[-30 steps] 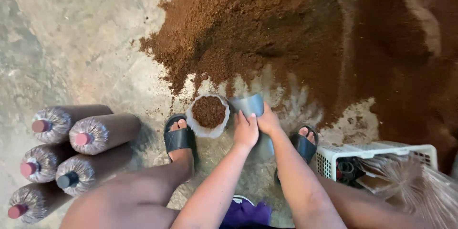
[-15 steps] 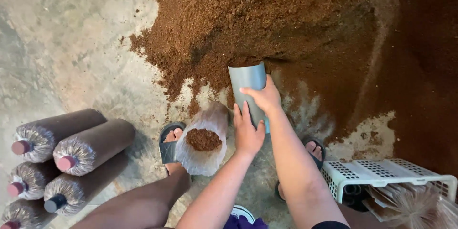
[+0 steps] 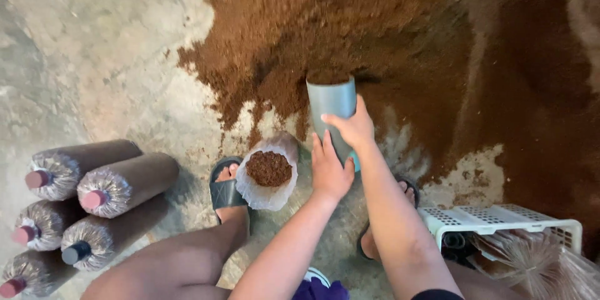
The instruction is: Filling and compressing substrate into plastic bags using a PVC pipe as a scoop and mold.
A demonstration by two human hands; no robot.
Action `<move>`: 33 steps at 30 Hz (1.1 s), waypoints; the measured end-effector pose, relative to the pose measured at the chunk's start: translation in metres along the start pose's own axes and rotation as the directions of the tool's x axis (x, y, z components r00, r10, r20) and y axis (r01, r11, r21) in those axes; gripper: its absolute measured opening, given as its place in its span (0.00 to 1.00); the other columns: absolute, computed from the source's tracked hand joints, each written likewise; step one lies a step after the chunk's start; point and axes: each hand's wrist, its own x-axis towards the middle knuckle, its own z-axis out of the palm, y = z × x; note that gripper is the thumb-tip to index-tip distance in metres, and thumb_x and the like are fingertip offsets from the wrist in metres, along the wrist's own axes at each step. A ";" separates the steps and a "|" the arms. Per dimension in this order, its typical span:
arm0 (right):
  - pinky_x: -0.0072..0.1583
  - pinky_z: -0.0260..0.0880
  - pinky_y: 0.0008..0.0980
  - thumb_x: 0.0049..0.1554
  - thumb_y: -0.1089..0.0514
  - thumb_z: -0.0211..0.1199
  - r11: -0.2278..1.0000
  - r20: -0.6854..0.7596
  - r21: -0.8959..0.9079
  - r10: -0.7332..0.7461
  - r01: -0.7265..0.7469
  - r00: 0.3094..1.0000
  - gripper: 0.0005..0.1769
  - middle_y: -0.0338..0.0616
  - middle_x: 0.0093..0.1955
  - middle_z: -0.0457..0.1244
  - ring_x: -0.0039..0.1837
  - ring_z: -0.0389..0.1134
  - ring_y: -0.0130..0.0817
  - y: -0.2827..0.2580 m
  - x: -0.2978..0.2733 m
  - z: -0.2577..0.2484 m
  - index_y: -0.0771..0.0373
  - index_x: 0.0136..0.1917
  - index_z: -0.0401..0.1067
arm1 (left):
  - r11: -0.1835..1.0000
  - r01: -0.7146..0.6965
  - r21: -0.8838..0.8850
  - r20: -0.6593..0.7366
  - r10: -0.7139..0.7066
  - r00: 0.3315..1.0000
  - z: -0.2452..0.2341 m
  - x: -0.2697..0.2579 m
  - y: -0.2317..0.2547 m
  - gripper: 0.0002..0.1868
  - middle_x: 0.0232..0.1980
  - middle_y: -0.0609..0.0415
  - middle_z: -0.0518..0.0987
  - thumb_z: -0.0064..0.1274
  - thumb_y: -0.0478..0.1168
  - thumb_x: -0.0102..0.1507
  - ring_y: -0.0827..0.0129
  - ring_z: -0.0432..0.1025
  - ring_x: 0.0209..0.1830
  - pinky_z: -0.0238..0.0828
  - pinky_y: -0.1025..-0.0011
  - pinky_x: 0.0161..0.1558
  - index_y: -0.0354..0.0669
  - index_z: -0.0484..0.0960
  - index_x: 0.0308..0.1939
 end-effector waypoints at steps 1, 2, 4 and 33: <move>0.70 0.64 0.52 0.41 0.33 0.78 1.000 -0.006 0.001 -0.011 0.011 1.000 0.62 0.48 0.77 0.57 0.77 0.58 0.51 0.001 -0.001 -0.002 0.45 0.81 0.52 | 1.000 -0.010 -0.002 -0.007 0.010 1.000 0.002 0.001 -0.002 0.49 0.79 0.23 0.46 0.59 0.42 0.61 0.30 0.51 0.77 0.56 0.43 0.73 0.34 0.49 0.79; 0.70 0.64 0.51 0.40 0.33 0.78 1.000 -0.008 -0.023 -0.005 0.005 1.000 0.62 0.47 0.76 0.58 0.77 0.59 0.50 0.005 -0.006 -0.004 0.43 0.81 0.52 | 1.000 -0.004 0.023 0.025 0.003 1.000 0.004 -0.002 -0.006 0.49 0.78 0.24 0.48 0.59 0.44 0.61 0.31 0.54 0.76 0.58 0.44 0.72 0.35 0.48 0.79; 0.70 0.65 0.50 0.40 0.32 0.78 0.999 -0.012 -0.047 -0.008 0.007 1.000 0.62 0.46 0.76 0.59 0.76 0.59 0.49 0.010 -0.017 -0.007 0.40 0.80 0.52 | 0.999 -0.003 0.046 0.050 0.001 0.999 0.006 -0.008 -0.012 0.50 0.77 0.25 0.50 0.59 0.46 0.60 0.33 0.56 0.75 0.61 0.46 0.71 0.36 0.48 0.79; 0.71 0.61 0.52 0.35 0.35 0.80 0.494 0.264 -0.745 -0.398 0.448 0.878 0.67 0.49 0.72 0.63 0.73 0.64 0.49 -0.129 -0.259 -0.095 0.51 0.81 0.53 | 0.974 0.016 0.225 -0.040 -0.007 0.999 -0.192 -0.075 -0.023 0.35 0.77 0.34 0.55 0.51 0.42 0.66 0.42 0.52 0.79 0.54 0.41 0.72 0.53 0.62 0.78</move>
